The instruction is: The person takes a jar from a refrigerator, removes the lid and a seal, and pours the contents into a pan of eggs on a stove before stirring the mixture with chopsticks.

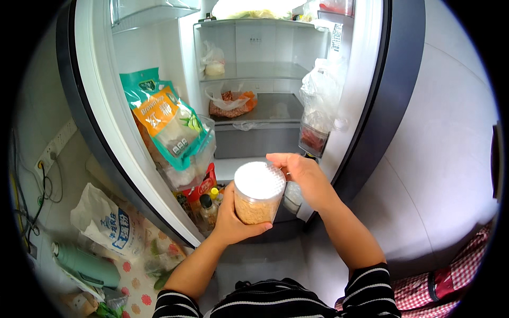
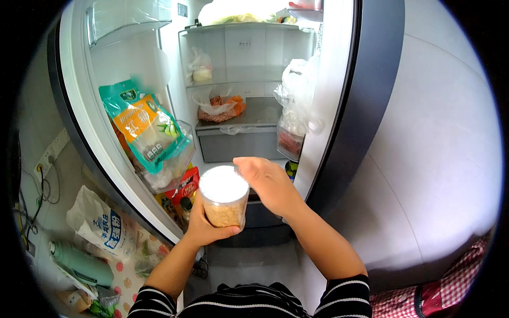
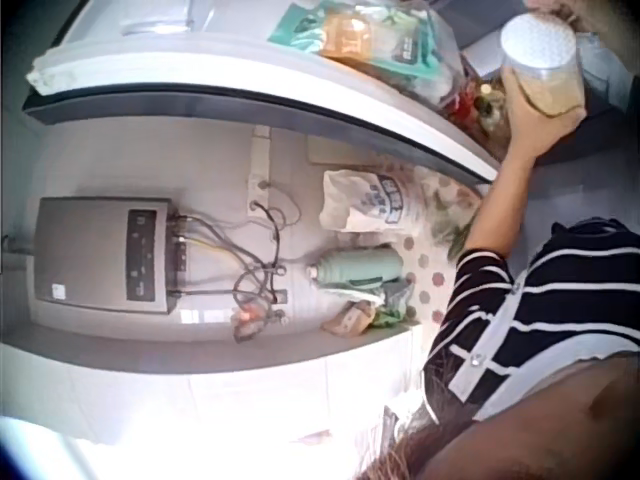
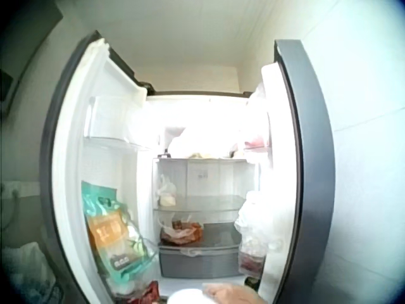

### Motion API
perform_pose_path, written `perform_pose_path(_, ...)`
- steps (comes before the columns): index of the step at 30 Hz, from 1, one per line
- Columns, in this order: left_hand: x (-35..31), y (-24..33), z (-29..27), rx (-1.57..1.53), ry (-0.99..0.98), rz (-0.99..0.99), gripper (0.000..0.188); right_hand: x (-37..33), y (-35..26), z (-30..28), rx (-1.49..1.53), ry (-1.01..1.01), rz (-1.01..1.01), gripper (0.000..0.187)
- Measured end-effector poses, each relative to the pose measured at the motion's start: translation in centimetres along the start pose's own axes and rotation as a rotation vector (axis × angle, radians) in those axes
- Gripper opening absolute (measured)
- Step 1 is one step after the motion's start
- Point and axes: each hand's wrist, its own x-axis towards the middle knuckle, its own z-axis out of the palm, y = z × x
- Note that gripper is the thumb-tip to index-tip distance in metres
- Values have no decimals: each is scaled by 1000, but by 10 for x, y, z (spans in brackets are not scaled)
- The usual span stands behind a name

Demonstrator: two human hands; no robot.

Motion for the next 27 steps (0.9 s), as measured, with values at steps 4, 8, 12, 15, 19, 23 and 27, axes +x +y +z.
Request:
perform_pose_path(4,-32,-15,25,143,55,-27,105,-21,8,1,-548,-52,-288,85)
perform_pose_path(8,-48,-9,50,247,111,-11,105,-41,15,10,-795,-84,-442,83)
perform_pose_path(12,-63,-7,58,258,80,-60,105,-51,26,12,-771,-113,-384,75)
perform_pose_path(15,-78,-12,61,176,52,-120,107,-56,32,13,-703,-186,-437,72)
perform_pose_path(19,-93,-14,55,-231,-66,-289,105,-52,39,8,-520,-390,-553,69)
perform_pose_path(23,-89,1,36,-821,-472,-633,103,-41,35,3,-170,-705,-546,71)
perform_pose_path(27,-103,-24,38,-1267,-649,-558,108,-40,20,22,-8,-787,-557,71)
